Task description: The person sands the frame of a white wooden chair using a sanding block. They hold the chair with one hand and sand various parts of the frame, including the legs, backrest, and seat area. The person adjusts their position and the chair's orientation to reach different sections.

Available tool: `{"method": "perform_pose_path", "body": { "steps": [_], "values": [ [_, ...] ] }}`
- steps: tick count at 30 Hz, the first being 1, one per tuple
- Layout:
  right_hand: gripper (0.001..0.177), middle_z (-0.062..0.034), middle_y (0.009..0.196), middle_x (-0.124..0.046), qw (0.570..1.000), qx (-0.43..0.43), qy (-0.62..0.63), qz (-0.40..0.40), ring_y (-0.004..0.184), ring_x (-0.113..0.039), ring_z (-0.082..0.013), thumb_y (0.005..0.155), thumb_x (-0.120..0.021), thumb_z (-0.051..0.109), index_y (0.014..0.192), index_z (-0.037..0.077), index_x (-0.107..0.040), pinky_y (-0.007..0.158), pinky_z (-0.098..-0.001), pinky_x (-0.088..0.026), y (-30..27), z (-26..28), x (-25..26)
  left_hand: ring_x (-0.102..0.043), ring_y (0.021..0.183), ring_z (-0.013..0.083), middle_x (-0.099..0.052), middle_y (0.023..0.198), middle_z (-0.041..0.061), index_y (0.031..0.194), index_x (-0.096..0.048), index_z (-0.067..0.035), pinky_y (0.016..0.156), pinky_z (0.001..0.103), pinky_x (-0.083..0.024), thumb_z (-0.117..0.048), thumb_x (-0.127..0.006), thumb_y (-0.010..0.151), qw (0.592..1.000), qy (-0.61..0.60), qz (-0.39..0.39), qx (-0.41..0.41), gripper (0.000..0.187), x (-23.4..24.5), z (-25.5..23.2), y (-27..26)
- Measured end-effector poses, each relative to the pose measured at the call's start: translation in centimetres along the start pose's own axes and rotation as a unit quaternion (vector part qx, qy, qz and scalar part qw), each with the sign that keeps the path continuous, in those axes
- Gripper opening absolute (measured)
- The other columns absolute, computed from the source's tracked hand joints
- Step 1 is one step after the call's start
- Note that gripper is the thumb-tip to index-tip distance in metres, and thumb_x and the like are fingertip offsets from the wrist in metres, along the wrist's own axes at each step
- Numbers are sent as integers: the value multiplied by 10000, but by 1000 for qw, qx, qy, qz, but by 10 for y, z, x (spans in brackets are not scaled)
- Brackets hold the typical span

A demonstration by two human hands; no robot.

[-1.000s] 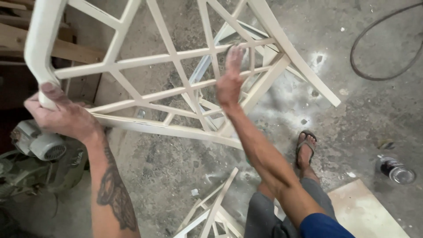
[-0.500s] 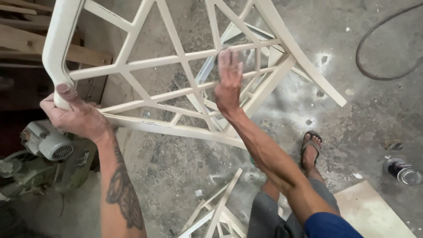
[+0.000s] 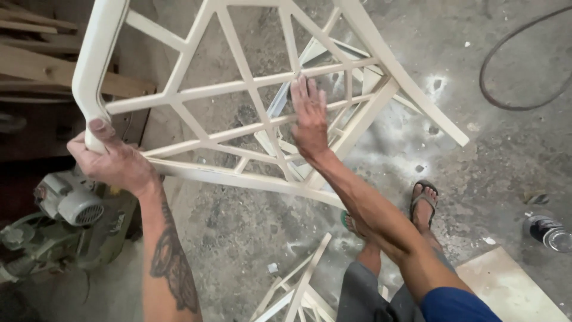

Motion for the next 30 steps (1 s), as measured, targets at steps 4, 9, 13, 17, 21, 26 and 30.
{"method": "perform_pose_path", "body": {
  "steps": [4,9,13,17,21,26,30],
  "values": [
    [502,-119,1700,-226,996,-55,-2,-67,1598,-149,-373,1165,-406,172,1635,78,-254,1318,-619,-118,8,-21,4,-565,557,175,-567,684,55,818,-517,-46,497,348,-537,-732,-566,988,999,32,-23,-11,709,3,-6,-1],
    [599,-142,1666,-329,997,-21,73,-20,1579,-235,-354,1049,-292,-85,1605,132,-334,1321,-539,-168,-11,-8,24,-577,647,181,-576,725,59,835,-501,-48,592,356,-557,-693,-597,1002,1000,-14,0,-8,673,-1,-8,-1],
    [688,-77,1719,-225,989,-63,73,-112,1606,-237,-324,1031,-463,-50,1654,141,-241,1270,-443,-418,-14,-29,43,-582,614,166,-588,721,54,838,-518,-49,542,331,-557,-702,-590,988,1000,-10,-3,5,674,1,-9,-3],
    [754,-158,1701,-170,993,-51,74,-71,1625,-130,-320,920,-300,-230,1619,32,-202,1369,-497,-63,10,-1,14,-549,633,157,-546,712,35,834,-490,-62,595,327,-556,-709,-591,983,1000,-11,6,16,671,0,-4,-1],
    [836,-243,1669,-263,995,12,33,-92,1587,-242,-360,777,-374,-137,1600,-21,-289,1349,-506,-135,8,-31,-8,-551,727,237,-587,784,99,880,-550,-8,669,416,-482,-691,-574,1029,999,38,-6,-25,699,3,-9,-4],
    [940,-216,1663,-295,997,25,25,-75,1584,-230,-363,672,-415,-175,1593,-9,-328,1333,-555,-167,-5,-17,-6,-570,669,219,-589,744,74,856,-555,-31,595,398,-480,-693,-555,1026,998,63,-10,-19,683,5,-4,-6],
    [943,-247,1673,-251,996,19,33,-77,1593,-209,-398,683,-441,-180,1602,-29,-296,1339,-553,-134,16,-22,-2,-578,680,223,-595,756,92,867,-562,-13,608,385,-514,-655,-564,1029,999,32,-11,-39,662,0,-11,-2]
  ]
}}
Point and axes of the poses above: each hand's wrist, its own y-axis towards the middle knuckle, its own x-axis out of the back of the hand, z = x × y, the point moved 8 cm from there along y, towards the middle knuckle
